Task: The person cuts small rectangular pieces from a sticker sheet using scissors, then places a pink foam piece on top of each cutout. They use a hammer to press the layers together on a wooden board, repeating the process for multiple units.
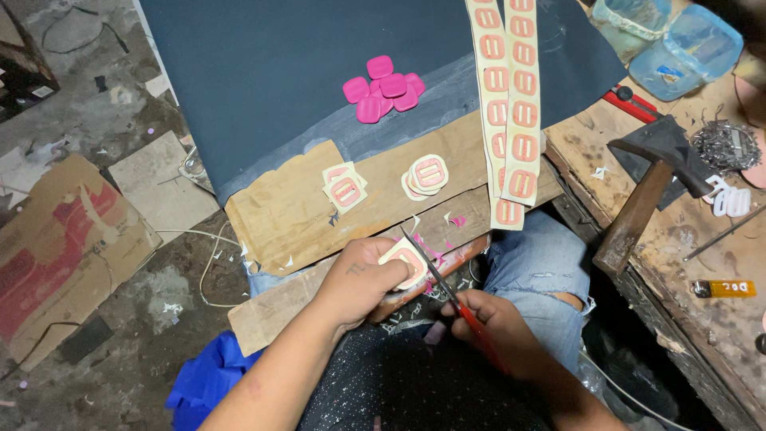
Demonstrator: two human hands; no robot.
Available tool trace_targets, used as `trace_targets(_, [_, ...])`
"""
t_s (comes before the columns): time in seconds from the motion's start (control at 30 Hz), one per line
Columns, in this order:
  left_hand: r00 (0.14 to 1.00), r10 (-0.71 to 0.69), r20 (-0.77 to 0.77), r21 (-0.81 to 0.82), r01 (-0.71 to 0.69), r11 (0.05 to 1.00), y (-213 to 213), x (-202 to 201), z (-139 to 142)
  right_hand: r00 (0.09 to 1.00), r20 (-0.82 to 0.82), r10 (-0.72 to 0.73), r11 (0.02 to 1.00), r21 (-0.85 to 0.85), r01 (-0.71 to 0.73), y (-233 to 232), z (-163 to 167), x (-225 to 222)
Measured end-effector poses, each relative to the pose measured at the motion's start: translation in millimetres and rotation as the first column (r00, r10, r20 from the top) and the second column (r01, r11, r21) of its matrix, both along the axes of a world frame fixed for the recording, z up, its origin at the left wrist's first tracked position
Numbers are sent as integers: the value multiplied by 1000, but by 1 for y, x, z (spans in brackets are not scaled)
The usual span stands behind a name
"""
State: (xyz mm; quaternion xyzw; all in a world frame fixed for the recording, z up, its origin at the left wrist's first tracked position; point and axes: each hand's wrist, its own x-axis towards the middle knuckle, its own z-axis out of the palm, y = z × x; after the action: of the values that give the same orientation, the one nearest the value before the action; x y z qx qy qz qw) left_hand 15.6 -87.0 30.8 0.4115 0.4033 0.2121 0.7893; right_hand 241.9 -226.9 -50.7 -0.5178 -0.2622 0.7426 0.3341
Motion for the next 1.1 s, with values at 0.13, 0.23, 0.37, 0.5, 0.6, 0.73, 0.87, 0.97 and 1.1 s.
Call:
trace_targets(0.13, [998,-39,-59,44,42,998,0,-2,3,965,253,62,994,66,-81,-5,-3,4])
trace_targets(0.23, [997,-53,-58,66,56,996,-2,-2,1,960,277,41,998,-53,-27,-1,0,-3])
trace_targets(0.37, [993,-100,-67,281,115,953,-10,4,-6,983,99,-154,976,171,136,11,19,-19])
trace_targets(0.5, [986,-165,16,114,162,980,-21,5,-12,957,-57,-286,923,253,291,22,43,-26])
trace_targets(0.6, [978,-78,192,-16,82,996,-30,8,-16,953,28,-300,930,233,286,26,51,-25])
trace_targets(0.73, [959,172,224,-35,-168,985,-42,19,-21,947,64,-316,909,305,283,24,42,-23])
trace_targets(0.87, [897,382,222,-86,-372,924,-29,13,-17,954,132,-269,954,171,246,14,20,-30])
trace_targets(0.97, [914,335,230,-74,-327,942,-27,10,-9,977,14,-212,971,116,209,14,5,-34])
trace_targets(1.1, [923,311,228,-94,-296,950,-26,11,-7,999,41,7,927,373,-22,14,1,-28])
